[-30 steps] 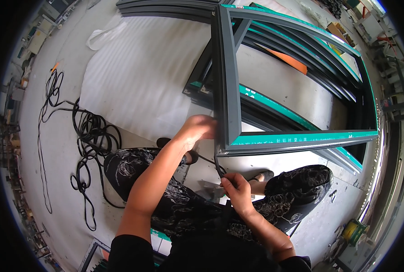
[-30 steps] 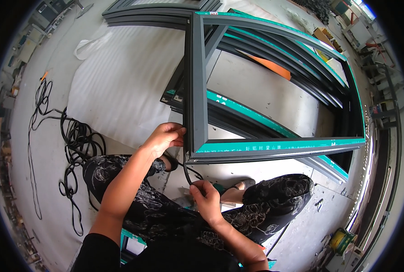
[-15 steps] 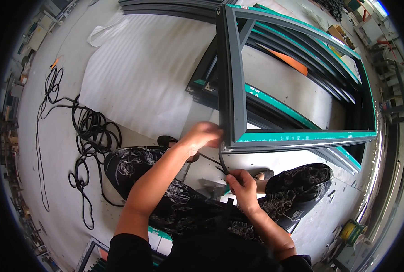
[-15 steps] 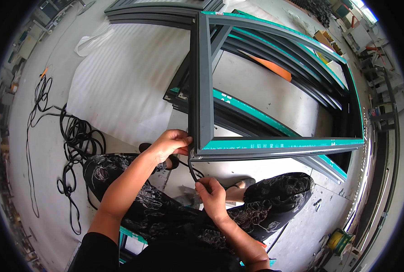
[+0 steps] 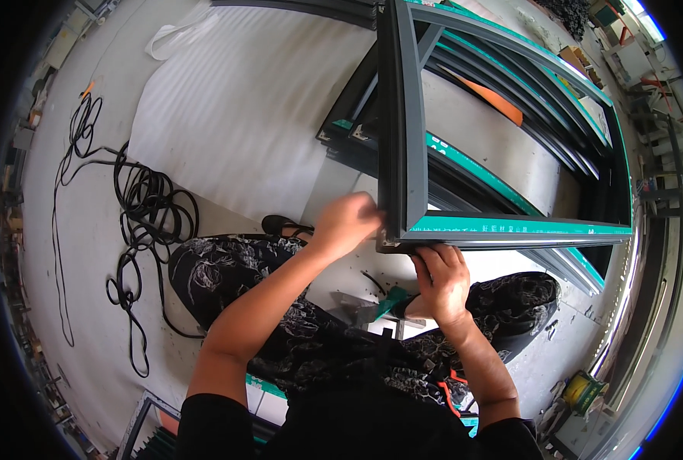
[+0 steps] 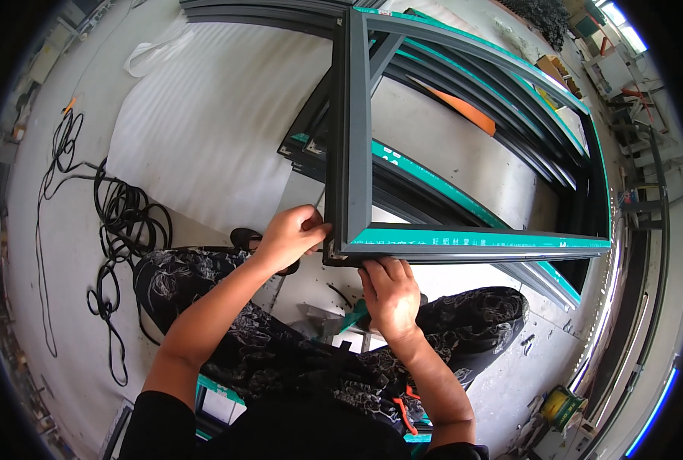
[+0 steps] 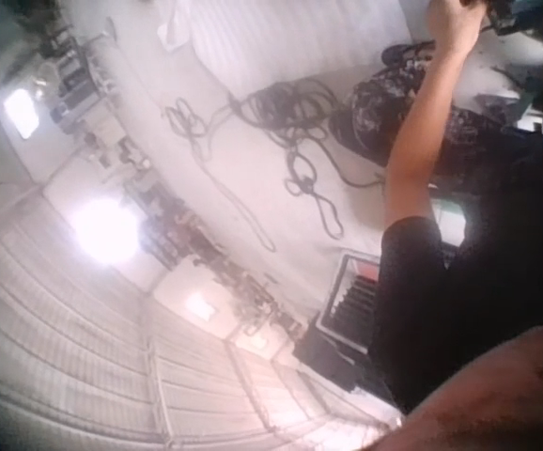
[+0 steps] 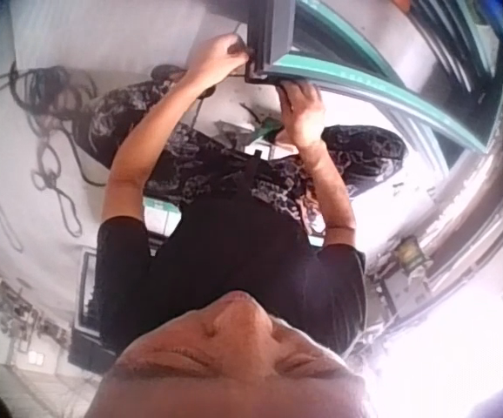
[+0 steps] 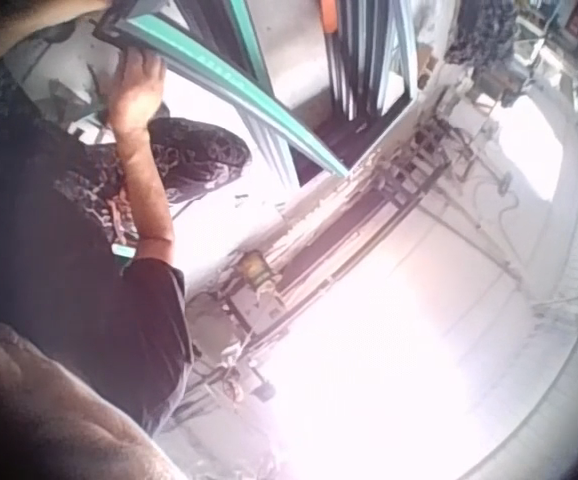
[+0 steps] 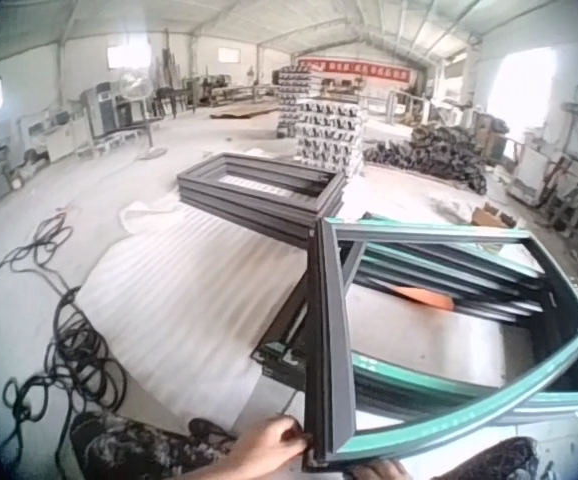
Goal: The person seals window frames by cutting lengths of rubber gasket with pliers and pressing the gasket into the frame channels by hand.
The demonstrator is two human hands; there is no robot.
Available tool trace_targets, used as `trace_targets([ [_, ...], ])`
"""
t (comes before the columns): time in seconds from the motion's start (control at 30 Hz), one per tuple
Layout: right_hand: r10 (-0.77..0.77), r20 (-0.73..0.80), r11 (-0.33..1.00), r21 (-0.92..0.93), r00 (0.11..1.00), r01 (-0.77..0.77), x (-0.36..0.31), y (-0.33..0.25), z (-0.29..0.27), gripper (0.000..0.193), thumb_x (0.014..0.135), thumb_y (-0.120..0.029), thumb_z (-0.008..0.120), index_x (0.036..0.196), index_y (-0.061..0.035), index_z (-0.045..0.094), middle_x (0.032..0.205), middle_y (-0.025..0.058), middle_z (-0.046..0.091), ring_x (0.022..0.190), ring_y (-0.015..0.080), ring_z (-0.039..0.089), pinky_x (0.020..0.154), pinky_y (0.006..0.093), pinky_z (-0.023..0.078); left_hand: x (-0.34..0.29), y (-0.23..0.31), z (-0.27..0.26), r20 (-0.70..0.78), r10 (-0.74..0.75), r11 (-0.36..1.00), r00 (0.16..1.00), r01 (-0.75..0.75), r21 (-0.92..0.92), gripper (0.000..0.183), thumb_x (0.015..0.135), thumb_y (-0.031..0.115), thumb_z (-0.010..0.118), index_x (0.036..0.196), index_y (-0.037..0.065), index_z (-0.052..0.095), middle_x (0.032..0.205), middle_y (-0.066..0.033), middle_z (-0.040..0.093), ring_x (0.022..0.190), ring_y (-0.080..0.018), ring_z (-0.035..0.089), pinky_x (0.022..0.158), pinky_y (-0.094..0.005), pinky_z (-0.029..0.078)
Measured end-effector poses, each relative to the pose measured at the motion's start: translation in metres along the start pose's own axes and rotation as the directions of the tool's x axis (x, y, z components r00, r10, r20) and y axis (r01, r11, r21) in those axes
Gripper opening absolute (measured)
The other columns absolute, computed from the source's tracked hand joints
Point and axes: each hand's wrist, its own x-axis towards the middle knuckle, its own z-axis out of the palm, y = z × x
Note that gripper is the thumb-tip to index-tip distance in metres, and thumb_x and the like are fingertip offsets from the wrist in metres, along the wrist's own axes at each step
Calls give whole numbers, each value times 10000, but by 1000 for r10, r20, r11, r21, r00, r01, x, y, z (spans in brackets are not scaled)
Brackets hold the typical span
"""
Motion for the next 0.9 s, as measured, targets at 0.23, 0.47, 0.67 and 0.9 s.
trace_targets([
  [0.23, -41, -70, 997, 58, 997, 45, 0, 5, 8, 206, 695, 7, 725, 884, -40, 658, 852, 105, 592, 787, 315, 586, 697, 394, 492, -6, 19, 8, -138, 212, 859, 967, -118, 498, 266, 835, 227, 612, 762, -26, 580, 734, -202, 608, 707, -397, 598, 641, -466, 469],
  [0.47, -20, -93, 996, 81, 995, 27, -1, 8, 13, 207, 694, 10, 724, 884, -40, 657, 843, 98, 590, 772, 314, 586, 680, 393, 493, -8, 18, 13, -121, 169, 870, 978, -90, 485, 266, 845, 228, 594, 777, -29, 576, 766, -221, 605, 723, -417, 591, 652, -475, 468],
  [0.67, -24, -76, 995, 93, 997, 31, 2, 9, 7, 220, 702, 2, 725, 903, -51, 650, 856, 93, 610, 765, 306, 601, 669, 384, 501, -13, 3, 7, -113, 174, 892, 978, -108, 439, 276, 891, 231, 575, 816, -35, 577, 756, -186, 624, 683, -347, 619, 629, -422, 489],
  [0.9, -198, -125, 979, 18, 972, 201, -1, 14, 9, 313, 697, 13, 733, 978, -77, 627, 862, 72, 610, 715, 262, 613, 610, 346, 512, -38, -14, -2, 187, 78, 994, 979, -63, -87, 222, 800, 128, 699, 939, -18, 607, 820, -140, 655, 710, -245, 640, 657, -336, 487],
])
